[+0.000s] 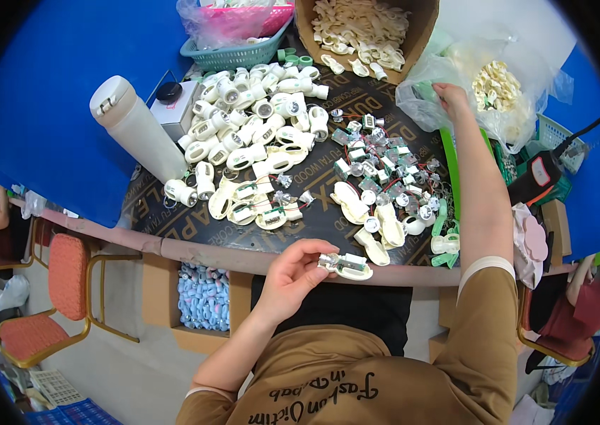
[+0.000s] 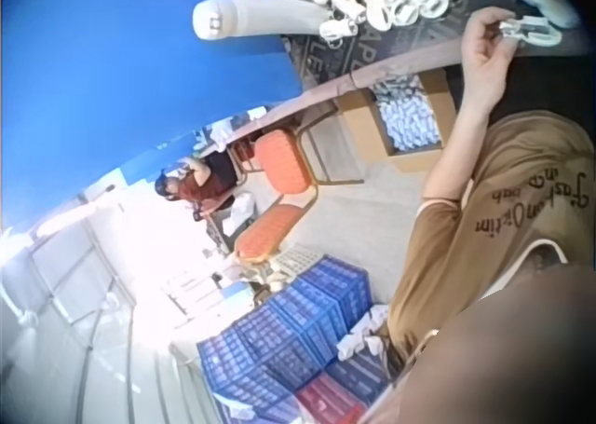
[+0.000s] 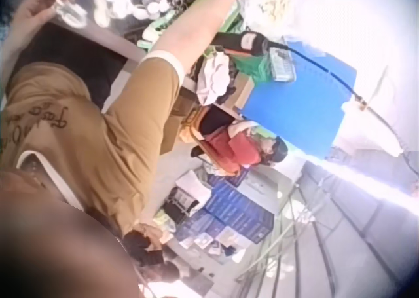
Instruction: Assembling small LED flashlight keychains by inserting reflective and electronic components into a plastic housing and snapping the casing together.
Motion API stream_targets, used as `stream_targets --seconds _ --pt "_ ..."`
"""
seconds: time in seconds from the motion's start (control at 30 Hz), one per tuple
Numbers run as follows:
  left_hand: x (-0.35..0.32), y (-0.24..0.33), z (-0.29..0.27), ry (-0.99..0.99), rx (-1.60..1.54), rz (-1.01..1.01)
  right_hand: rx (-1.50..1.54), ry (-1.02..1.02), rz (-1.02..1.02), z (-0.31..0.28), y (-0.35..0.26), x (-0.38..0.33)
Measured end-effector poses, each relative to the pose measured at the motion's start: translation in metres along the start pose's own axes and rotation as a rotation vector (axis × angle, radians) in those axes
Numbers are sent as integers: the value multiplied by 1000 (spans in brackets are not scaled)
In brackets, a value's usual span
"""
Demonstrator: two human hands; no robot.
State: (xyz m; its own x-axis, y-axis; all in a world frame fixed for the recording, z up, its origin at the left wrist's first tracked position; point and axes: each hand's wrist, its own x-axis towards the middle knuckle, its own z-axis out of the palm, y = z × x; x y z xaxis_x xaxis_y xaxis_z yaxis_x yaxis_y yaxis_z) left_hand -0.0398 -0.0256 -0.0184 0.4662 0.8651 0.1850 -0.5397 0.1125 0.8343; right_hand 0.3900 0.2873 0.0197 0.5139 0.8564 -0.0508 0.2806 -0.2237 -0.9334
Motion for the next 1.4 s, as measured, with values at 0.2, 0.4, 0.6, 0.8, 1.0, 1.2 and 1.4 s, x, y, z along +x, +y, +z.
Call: stream_targets --seconds 0.2,0.4,0.6,0.8,1.0,1.2,1.4 --pt "-3 2 2 15 9 -13 372 276 -157 0 -8 7" --pt "17 14 12 -73 154 -289 822 251 -62 -9 1 -5" --pt "63 6 33 -307 208 -604 1332 106 117 36 -16 -105" --pt "102 -21 41 -477 262 -513 1285 -219 179 29 -24 -223" --pt "126 -20 39 -305 337 -508 1124 -473 244 -15 -39 -296" --pt "141 -7 33 -143 308 -471 1087 -576 287 -33 -31 -327" --pt "114 40 12 54 458 -183 775 -748 225 -26 -26 -348"
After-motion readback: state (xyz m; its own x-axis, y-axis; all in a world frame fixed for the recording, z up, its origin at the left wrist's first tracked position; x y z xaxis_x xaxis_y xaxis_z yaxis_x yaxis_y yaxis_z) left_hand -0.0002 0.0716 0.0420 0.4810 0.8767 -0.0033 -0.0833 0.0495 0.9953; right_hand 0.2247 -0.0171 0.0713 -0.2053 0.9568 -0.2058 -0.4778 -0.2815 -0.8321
